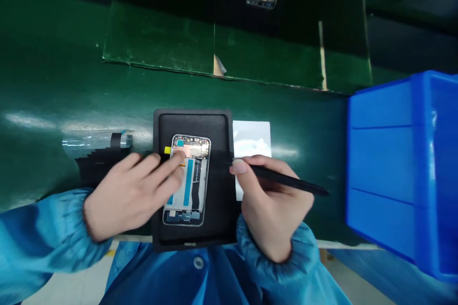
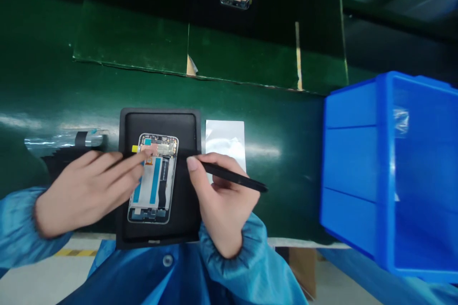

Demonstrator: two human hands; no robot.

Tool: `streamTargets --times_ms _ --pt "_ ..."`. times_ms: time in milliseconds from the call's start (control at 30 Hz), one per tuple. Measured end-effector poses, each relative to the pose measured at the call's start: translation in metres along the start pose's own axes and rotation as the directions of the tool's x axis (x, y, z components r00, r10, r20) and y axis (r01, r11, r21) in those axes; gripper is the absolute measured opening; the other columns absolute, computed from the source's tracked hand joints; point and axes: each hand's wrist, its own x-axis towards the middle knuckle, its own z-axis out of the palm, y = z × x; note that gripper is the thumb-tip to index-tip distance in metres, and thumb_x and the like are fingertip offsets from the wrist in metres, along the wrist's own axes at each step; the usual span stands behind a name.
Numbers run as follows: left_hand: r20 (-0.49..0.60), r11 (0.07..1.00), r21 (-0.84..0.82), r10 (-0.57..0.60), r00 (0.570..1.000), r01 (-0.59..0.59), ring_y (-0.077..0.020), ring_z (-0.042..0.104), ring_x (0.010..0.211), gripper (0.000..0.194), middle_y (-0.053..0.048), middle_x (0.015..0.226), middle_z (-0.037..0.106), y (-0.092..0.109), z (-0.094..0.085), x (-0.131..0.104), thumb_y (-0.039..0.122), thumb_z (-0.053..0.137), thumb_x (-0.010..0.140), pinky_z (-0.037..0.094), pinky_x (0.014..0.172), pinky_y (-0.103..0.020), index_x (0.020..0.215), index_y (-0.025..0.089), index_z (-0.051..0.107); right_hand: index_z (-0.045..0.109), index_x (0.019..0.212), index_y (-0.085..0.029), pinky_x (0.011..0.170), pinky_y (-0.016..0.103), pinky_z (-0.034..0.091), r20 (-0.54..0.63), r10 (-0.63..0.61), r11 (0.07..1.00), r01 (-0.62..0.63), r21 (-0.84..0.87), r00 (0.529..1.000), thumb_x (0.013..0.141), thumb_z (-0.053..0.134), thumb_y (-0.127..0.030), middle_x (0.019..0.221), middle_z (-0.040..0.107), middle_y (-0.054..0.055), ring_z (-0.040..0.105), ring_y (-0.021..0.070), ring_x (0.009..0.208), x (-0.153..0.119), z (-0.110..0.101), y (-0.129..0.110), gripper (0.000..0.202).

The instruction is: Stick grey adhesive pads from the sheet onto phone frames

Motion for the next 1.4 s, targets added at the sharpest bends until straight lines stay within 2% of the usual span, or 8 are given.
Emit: streamTargets --times_ms 167,367,500,633,733,833,933,1400 --pt "-0.170 0.937 -0.158 -0.338 0.926 0.313 -0.0230 0.066 0.087 0.024 -0.011 0.123 0.071 -0.004 0.004 -0.013 0.019 0.066 0.087 0.055 0.075 -0.039 0.110 0.017 0.060 0.072 0.093 -0.022 0.071 0.032 0.061 -0.072 0.028 0.991 -0.018 0.132 0.997 0.080 0.082 -0.027 0.083 0.071 0.000 0.069 0.0158 0.071 0.001 -0.022 0.022 0.017" --pt "-0.025 0.730 -0.358 -0.631 0.776 0.582 -0.0183 0.070 0.084 0.034 -0.017 0.138 0.058 0.024 0.016 -0.018 0.027 0.056 0.095 0.062 0.069 -0.034 0.126 0.017 0.048 0.072 0.093 -0.019 0.077 0.036 0.063 -0.116 0.053 0.988 -0.036 0.147 0.992 0.075 0.086 -0.029 0.087 0.075 0.003 0.074 0.0185 0.076 0.017 -0.058 0.066 0.025" --pt "-0.009 0.724 -0.328 -0.645 0.764 0.607 -0.0214 0.071 0.085 0.044 -0.017 0.141 0.057 0.028 0.003 -0.017 0.035 0.057 0.095 0.062 0.070 -0.039 0.133 0.019 0.044 0.072 0.089 -0.018 0.074 0.036 0.063 -0.040 0.027 0.998 -0.025 0.061 0.999 0.074 0.087 -0.032 0.084 0.076 0.004 0.075 0.0205 0.077 0.031 -0.091 0.092 0.025" --pt "-0.131 0.876 -0.153 -0.476 0.870 0.457 -0.0327 0.064 0.116 0.040 -0.013 0.136 0.062 0.025 -0.019 0.031 0.030 0.058 0.095 0.055 0.095 -0.049 0.132 0.020 0.049 0.072 0.086 -0.020 0.078 0.039 0.063 0.102 -0.007 1.000 0.009 -0.023 0.995 0.076 0.084 -0.033 0.084 0.077 0.005 0.076 0.0216 0.079 0.036 -0.109 0.104 0.021" --pt "0.024 0.951 -0.292 -0.098 0.995 0.101 -0.0270 0.067 0.104 0.031 -0.011 0.115 0.069 0.036 -0.015 0.099 0.021 0.051 0.096 0.057 0.081 -0.039 0.127 0.018 0.051 0.072 0.087 -0.020 0.079 0.039 0.062 0.130 -0.046 0.997 0.054 -0.053 0.990 0.078 0.082 -0.035 0.084 0.077 0.005 0.075 0.0218 0.080 0.036 -0.111 0.110 0.021" --pt "0.220 0.930 -0.365 0.130 0.967 -0.043 -0.0225 0.068 0.092 0.030 -0.008 0.098 0.069 0.052 0.007 0.156 0.005 0.044 0.091 0.053 0.072 -0.032 0.117 0.017 0.052 0.072 0.088 -0.020 0.077 0.037 0.062 0.151 -0.084 0.992 0.098 -0.085 0.985 0.079 0.081 -0.034 0.084 0.077 0.004 0.074 0.0208 0.079 0.035 -0.111 0.113 0.019" --pt "0.332 0.935 -0.349 0.192 0.923 -0.069 -0.0213 0.067 0.082 0.033 -0.007 0.088 0.067 0.063 0.027 0.180 0.001 0.041 0.087 0.049 0.067 -0.030 0.114 0.016 0.051 0.073 0.089 -0.020 0.076 0.035 0.061 0.184 -0.096 0.990 0.113 -0.085 0.978 0.079 0.081 -0.033 0.085 0.077 0.003 0.074 0.0195 0.078 0.034 -0.112 0.113 0.019" --pt "0.421 0.937 -0.348 0.191 0.887 -0.037 -0.0233 0.065 0.082 0.037 -0.009 0.098 0.062 0.065 0.027 0.177 -0.002 0.038 0.083 0.051 0.067 -0.032 0.113 0.017 0.047 0.075 0.088 -0.021 0.077 0.032 0.062 0.184 -0.095 0.994 0.101 -0.028 0.978 0.078 0.084 -0.026 0.085 0.078 0.002 0.074 0.0186 0.077 0.034 -0.114 0.112 0.015"
